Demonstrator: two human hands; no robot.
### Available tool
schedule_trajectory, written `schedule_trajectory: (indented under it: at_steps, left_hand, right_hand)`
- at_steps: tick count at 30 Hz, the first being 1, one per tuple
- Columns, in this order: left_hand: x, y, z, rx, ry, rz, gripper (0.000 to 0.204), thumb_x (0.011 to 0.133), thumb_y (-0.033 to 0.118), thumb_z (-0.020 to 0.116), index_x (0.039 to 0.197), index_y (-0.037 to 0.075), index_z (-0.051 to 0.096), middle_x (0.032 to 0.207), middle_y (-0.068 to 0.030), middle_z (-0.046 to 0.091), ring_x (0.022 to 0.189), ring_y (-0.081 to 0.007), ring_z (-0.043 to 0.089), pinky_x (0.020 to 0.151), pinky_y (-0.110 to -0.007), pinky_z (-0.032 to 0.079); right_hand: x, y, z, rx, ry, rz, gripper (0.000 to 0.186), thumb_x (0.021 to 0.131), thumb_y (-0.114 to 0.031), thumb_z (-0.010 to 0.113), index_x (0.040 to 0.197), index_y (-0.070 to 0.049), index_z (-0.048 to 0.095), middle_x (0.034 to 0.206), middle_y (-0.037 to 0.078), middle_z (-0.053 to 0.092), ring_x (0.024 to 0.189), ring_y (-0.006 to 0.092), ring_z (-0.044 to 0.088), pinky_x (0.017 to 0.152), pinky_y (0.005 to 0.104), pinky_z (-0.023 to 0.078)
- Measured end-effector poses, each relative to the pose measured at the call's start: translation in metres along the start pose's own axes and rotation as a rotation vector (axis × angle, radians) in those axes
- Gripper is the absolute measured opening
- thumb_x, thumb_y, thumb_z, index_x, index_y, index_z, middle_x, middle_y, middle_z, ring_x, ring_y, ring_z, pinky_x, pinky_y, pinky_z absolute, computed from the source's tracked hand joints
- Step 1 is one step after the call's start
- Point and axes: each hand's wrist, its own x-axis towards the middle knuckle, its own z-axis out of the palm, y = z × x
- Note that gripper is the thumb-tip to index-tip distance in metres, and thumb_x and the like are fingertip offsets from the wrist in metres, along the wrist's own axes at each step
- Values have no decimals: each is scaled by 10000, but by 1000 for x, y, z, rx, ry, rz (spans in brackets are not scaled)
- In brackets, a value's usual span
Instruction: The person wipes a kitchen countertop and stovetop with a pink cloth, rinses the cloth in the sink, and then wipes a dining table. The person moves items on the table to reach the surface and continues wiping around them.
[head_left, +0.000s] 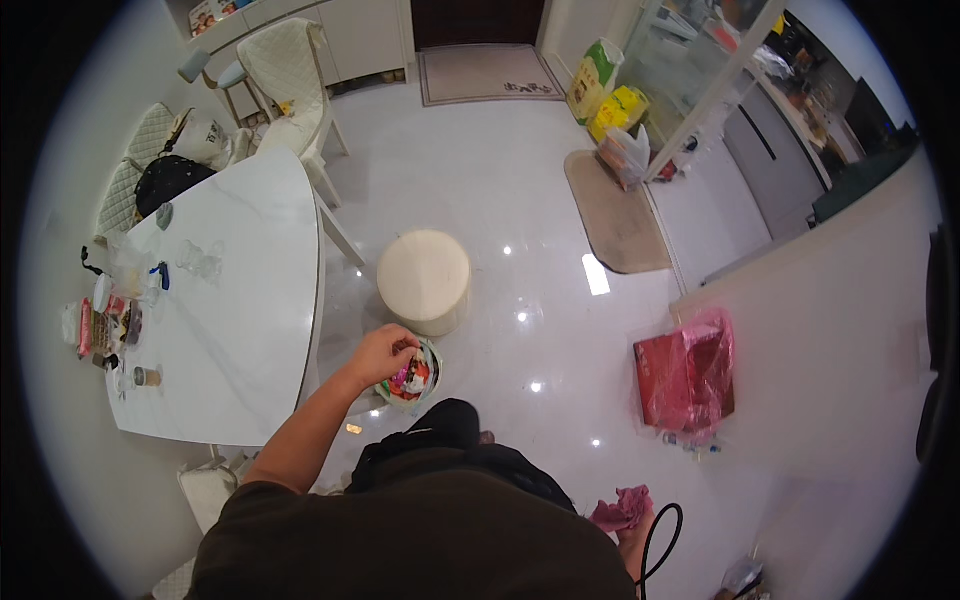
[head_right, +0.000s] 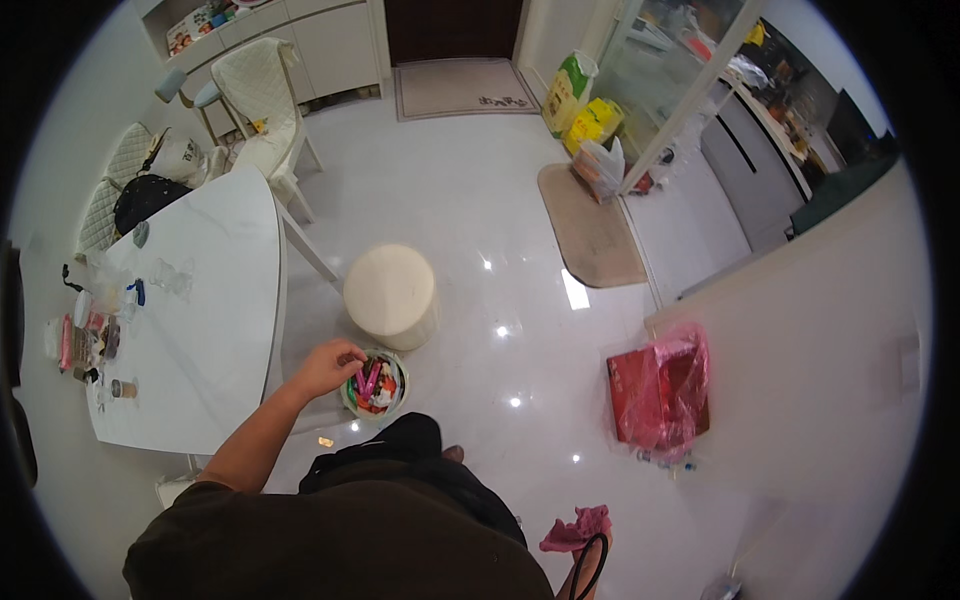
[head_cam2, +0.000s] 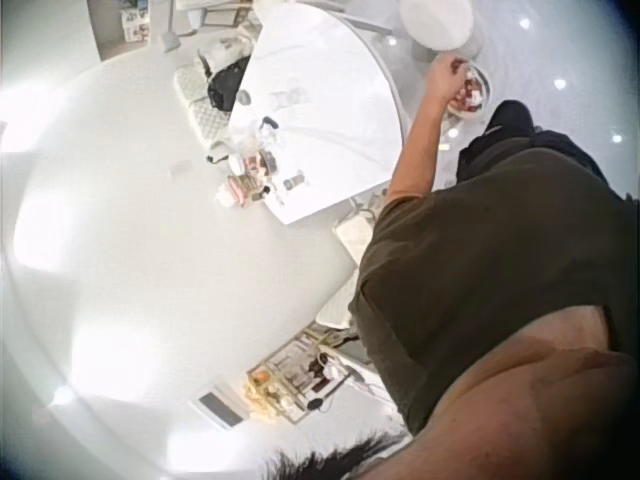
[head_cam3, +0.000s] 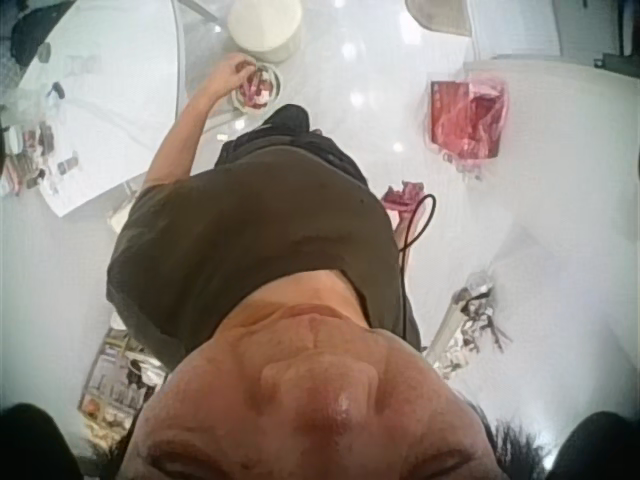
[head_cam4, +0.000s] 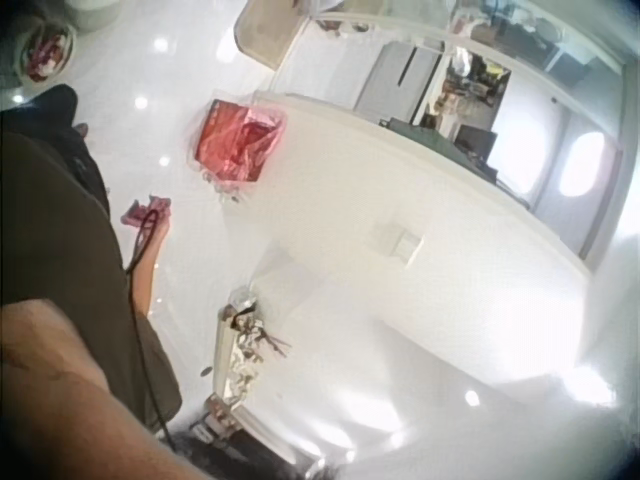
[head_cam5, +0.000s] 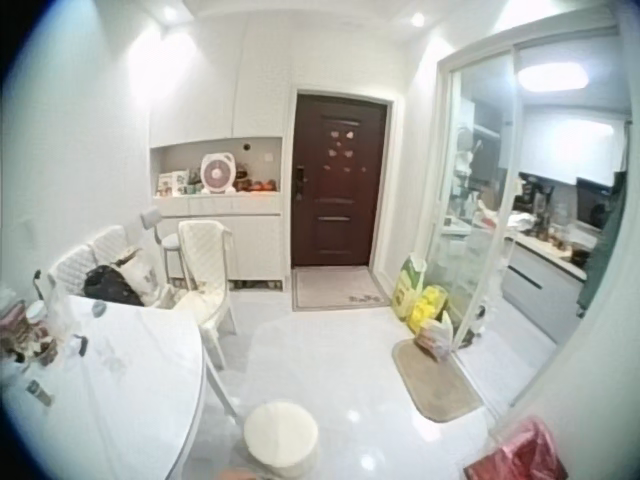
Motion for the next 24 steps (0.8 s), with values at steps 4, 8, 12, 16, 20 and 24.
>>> schedule_trajectory:
  at_steps: [4, 8, 12, 16, 20, 24]
  left_hand:
    - [39, 8, 4, 8, 80, -104, 135, 741, 132, 622, 819, 21, 624, 814, -113, 589, 710, -209, 607, 660, -298, 487]
    - [84, 2, 15, -30, 198, -162, 165, 730, 185, 653, 753, 24, 625, 777, -112, 599, 683, -214, 600, 649, -304, 484]
    - [155, 5, 22, 27, 197, -246, 203, 772, 218, 644, 780, 17, 612, 749, -67, 590, 675, -141, 579, 635, -272, 474]
    - [253, 45, 43, -410, 43, -389, 236, 803, 245, 615, 869, 18, 603, 795, -49, 588, 722, -128, 571, 645, -262, 479]
    - [342, 116, 67, -786, -278, -389, 350, 822, 309, 608, 1046, 48, 545, 948, -52, 556, 826, -126, 546, 702, -283, 488]
    - [417, 155, 69, -1019, -394, -327, 569, 799, 352, 634, 1245, 113, 373, 1095, -42, 490, 951, -134, 498, 773, -342, 465]
  right_hand:
    - [48, -34, 29, -72, 8, 57, 316, 853, -362, 467, 977, -80, 535, 877, 107, 621, 754, 269, 603, 627, 446, 521]
    - [110, -89, 94, -290, -148, 115, 281, 819, -306, 520, 937, -53, 550, 868, 94, 612, 714, 251, 590, 651, 405, 507]
    - [196, -154, 173, -327, -172, 136, 279, 809, -248, 532, 985, -31, 536, 901, 109, 609, 742, 255, 595, 680, 406, 509]
    - [275, -210, 292, -259, -226, 149, 297, 798, -190, 545, 1033, -10, 523, 935, 125, 606, 770, 258, 600, 709, 408, 512]
    - [309, -227, 489, -152, -385, 189, 330, 788, -132, 558, 1082, 11, 510, 968, 141, 602, 799, 261, 605, 738, 409, 515]
    - [299, -196, 690, -316, -1160, 177, 575, 747, -166, 603, 1266, -83, 367, 1244, 152, 446, 1087, 264, 474, 825, 370, 459]
